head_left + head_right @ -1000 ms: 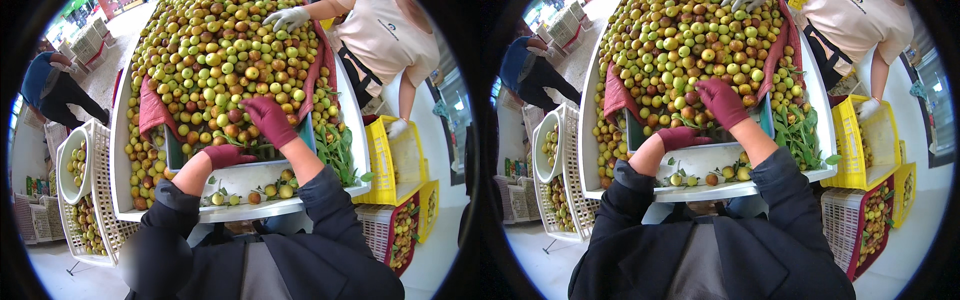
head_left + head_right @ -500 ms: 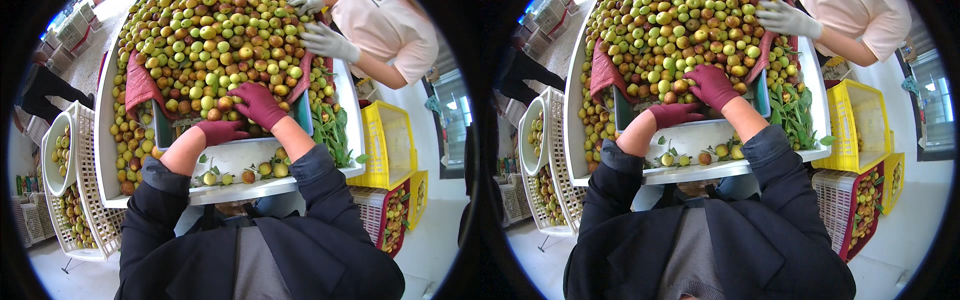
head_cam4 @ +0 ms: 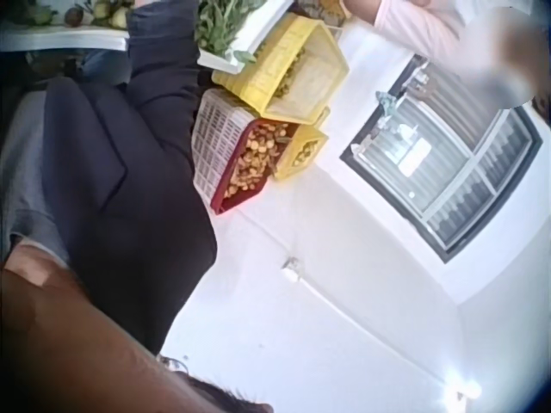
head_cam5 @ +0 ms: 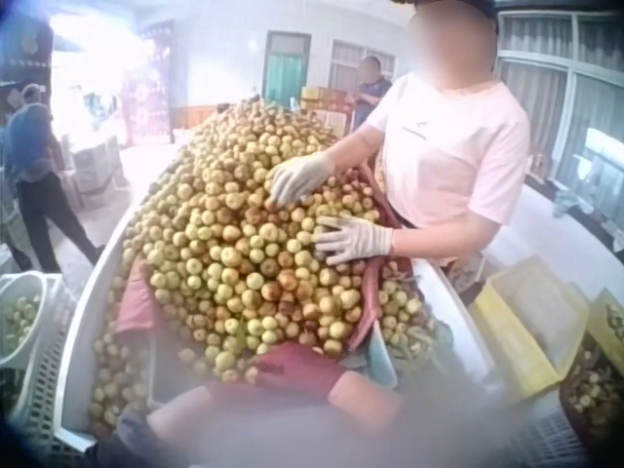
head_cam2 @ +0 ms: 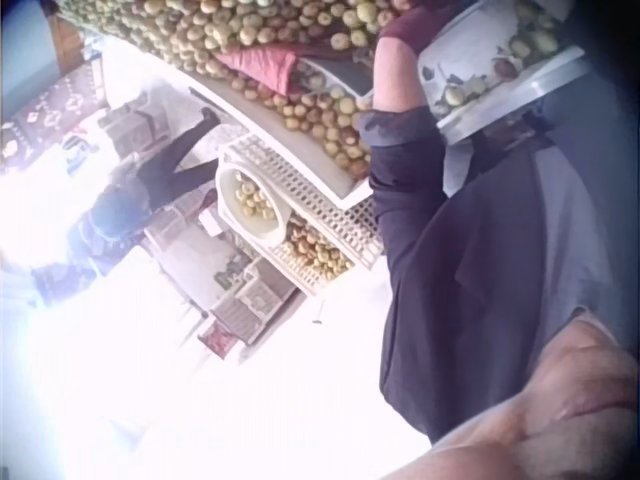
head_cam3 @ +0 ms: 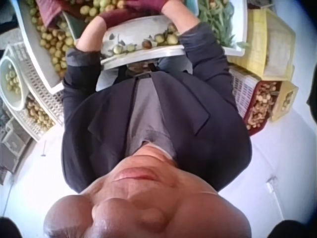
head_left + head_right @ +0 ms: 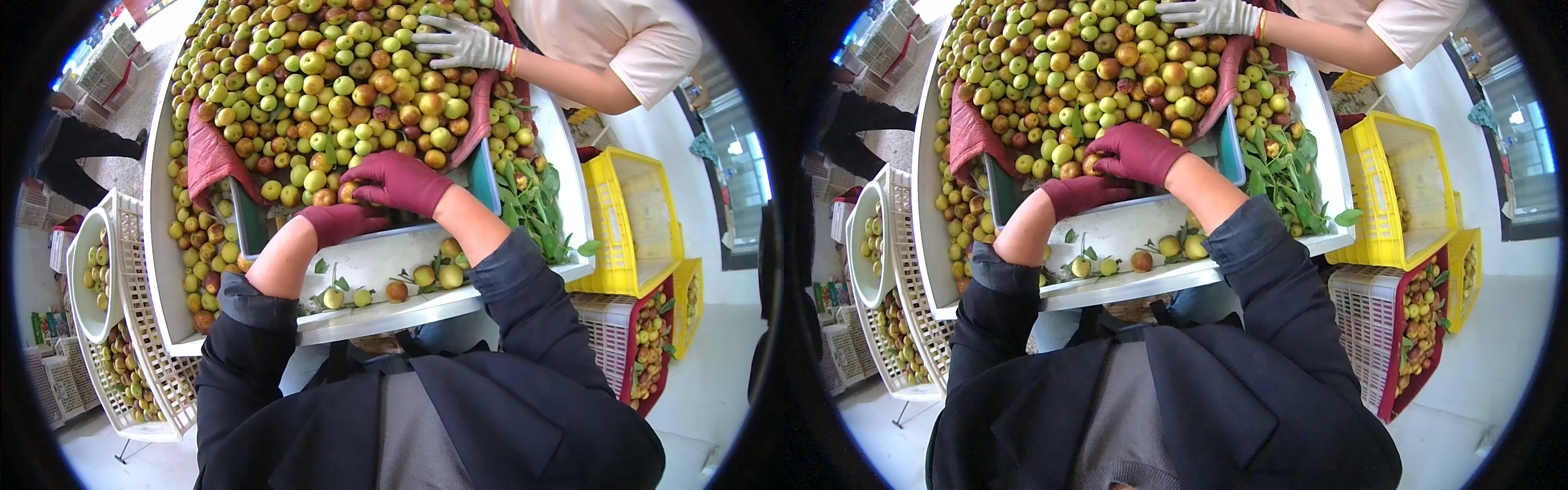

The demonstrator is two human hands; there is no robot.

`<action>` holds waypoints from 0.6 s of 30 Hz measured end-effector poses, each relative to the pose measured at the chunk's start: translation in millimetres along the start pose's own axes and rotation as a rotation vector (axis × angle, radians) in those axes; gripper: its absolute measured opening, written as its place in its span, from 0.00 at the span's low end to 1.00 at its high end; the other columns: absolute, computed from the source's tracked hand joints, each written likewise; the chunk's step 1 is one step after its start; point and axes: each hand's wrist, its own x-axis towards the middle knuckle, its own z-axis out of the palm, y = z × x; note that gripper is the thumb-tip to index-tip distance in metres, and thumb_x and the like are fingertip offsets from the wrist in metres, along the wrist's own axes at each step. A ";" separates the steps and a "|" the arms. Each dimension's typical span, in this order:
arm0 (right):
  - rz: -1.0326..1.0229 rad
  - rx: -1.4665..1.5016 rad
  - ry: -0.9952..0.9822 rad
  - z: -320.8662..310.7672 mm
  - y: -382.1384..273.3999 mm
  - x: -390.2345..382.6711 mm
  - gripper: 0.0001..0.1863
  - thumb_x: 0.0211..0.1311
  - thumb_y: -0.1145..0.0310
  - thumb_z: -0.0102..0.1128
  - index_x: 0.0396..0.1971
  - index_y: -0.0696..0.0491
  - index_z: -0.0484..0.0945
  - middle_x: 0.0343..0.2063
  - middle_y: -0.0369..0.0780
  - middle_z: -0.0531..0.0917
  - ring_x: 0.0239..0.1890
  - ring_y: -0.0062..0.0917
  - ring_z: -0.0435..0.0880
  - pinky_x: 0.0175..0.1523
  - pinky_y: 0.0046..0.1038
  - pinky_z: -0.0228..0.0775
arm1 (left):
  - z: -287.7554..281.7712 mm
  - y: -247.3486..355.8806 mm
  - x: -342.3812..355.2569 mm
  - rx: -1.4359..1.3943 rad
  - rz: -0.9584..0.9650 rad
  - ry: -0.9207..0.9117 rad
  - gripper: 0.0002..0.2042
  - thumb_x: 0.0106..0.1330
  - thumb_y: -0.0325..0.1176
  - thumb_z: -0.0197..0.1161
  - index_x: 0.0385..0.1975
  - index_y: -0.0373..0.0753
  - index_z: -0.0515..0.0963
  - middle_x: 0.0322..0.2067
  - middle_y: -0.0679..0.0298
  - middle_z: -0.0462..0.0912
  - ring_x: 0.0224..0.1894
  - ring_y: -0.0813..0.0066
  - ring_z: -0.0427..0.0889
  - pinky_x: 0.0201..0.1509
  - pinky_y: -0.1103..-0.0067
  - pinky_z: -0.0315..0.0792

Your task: The person sorts olives on a conveyor belt, picking them up and placing them into a tray. Another person assists by moving olives on the belt. The task continues with repetitive picking and placing motions.

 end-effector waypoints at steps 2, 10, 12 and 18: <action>0.002 0.041 -0.030 -1.8 -4.1 -0.5 0.16 0.58 0.66 0.63 0.48 0.48 0.80 0.35 0.40 0.82 0.42 0.34 0.81 0.48 0.32 0.72 | 2.9 -0.5 -1.6 0.055 0.029 0.075 0.21 0.66 0.25 0.48 0.59 0.41 0.68 0.59 0.52 0.70 0.61 0.59 0.70 0.64 0.71 0.65; 0.030 0.018 0.288 3.3 7.5 -0.5 0.12 0.60 0.67 0.61 0.44 0.50 0.81 0.37 0.40 0.82 0.41 0.34 0.82 0.48 0.33 0.73 | -14.9 22.9 -3.2 -0.635 -0.363 0.137 0.25 0.73 0.44 0.47 0.66 0.38 0.60 0.63 0.49 0.66 0.66 0.57 0.65 0.67 0.70 0.60; 0.029 0.014 0.514 -0.3 14.6 4.5 0.10 0.60 0.70 0.61 0.41 0.51 0.81 0.37 0.40 0.82 0.38 0.34 0.82 0.45 0.30 0.74 | -16.4 21.1 -1.1 -0.724 -0.465 0.066 0.29 0.73 0.50 0.47 0.68 0.38 0.57 0.65 0.48 0.64 0.67 0.57 0.64 0.68 0.70 0.59; 0.065 0.006 0.559 0.6 10.6 5.2 0.08 0.59 0.71 0.61 0.38 0.51 0.82 0.34 0.42 0.82 0.37 0.36 0.82 0.43 0.31 0.74 | 2.5 1.2 1.4 -0.589 -0.358 0.051 0.35 0.71 0.55 0.48 0.70 0.38 0.52 0.64 0.45 0.64 0.67 0.56 0.63 0.69 0.72 0.56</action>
